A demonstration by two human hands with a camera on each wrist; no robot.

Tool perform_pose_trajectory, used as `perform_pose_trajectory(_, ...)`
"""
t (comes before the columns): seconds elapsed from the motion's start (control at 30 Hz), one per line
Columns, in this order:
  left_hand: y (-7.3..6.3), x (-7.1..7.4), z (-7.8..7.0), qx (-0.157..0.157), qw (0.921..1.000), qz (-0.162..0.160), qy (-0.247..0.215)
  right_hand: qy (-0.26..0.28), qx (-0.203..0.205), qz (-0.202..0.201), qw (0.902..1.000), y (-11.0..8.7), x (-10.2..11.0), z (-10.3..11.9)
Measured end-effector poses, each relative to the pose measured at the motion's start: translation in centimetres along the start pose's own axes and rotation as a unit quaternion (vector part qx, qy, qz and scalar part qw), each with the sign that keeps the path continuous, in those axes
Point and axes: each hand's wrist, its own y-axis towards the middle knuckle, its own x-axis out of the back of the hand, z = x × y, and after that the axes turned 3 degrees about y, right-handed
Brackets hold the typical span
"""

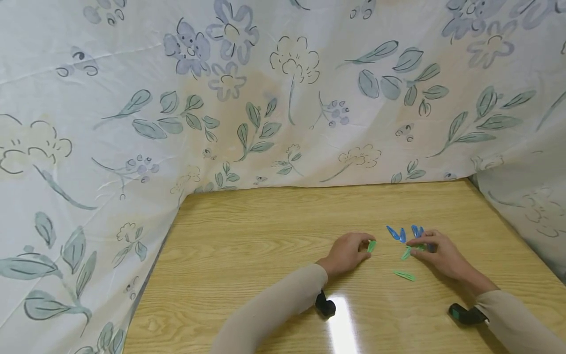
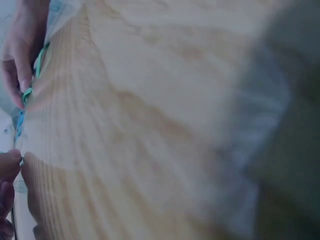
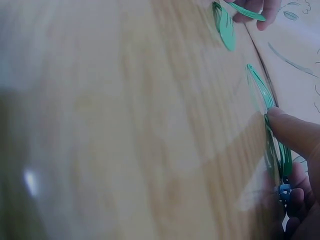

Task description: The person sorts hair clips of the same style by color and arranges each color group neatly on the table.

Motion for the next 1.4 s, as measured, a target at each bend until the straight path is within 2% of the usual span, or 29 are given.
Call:
perform_pose_trajectory(0.17,-0.1,0.3,-0.1,-0.022,0.9991,0.001,0.037,-0.004,0.001,-0.001,1.0,0.1,-0.1,0.1)
perform_pose_trajectory(0.27,-0.2,0.4,0.1,-0.025,0.9993,0.004,0.028,-0.006,-0.002,-0.003,1.0,0.2,-0.2,0.0)
perform_pose_trajectory(0.4,-0.2,0.6,0.5,-0.012,0.9987,-0.004,-0.049,-0.007,-0.003,-0.004,1.0,0.1,-0.2,0.1)
perform_pose_trajectory(0.53,-0.4,1.2,0.8,-0.001,0.9896,-0.022,-0.143,-0.005,0.002,-0.007,1.0,0.0,-0.1,0.1)
perform_pose_trajectory(0.6,-0.7,1.7,0.9,0.0,0.9844,-0.026,-0.174,-0.007,0.004,-0.009,0.9999,0.0,-0.1,0.0)
perform_pose_trajectory(0.9,-2.3,3.8,1.5,0.014,0.9635,-0.03,-0.266,0.001,0.015,-0.01,0.9998,-0.1,0.1,-0.1)
perform_pose_trajectory(1.03,-3.2,4.4,2.0,0.026,0.9588,-0.046,-0.279,0.005,0.018,-0.007,0.9998,0.0,0.1,-0.2)
perform_pose_trajectory(1.23,-4.4,5.0,3.3,0.044,0.9581,-0.073,-0.274,0.003,0.015,-0.007,0.9999,0.1,0.0,-0.4)
perform_pose_trajectory(1.4,-5.5,5.8,4.6,0.046,0.9614,-0.085,-0.257,-0.003,0.013,-0.007,0.9999,0.1,-0.1,-0.4)
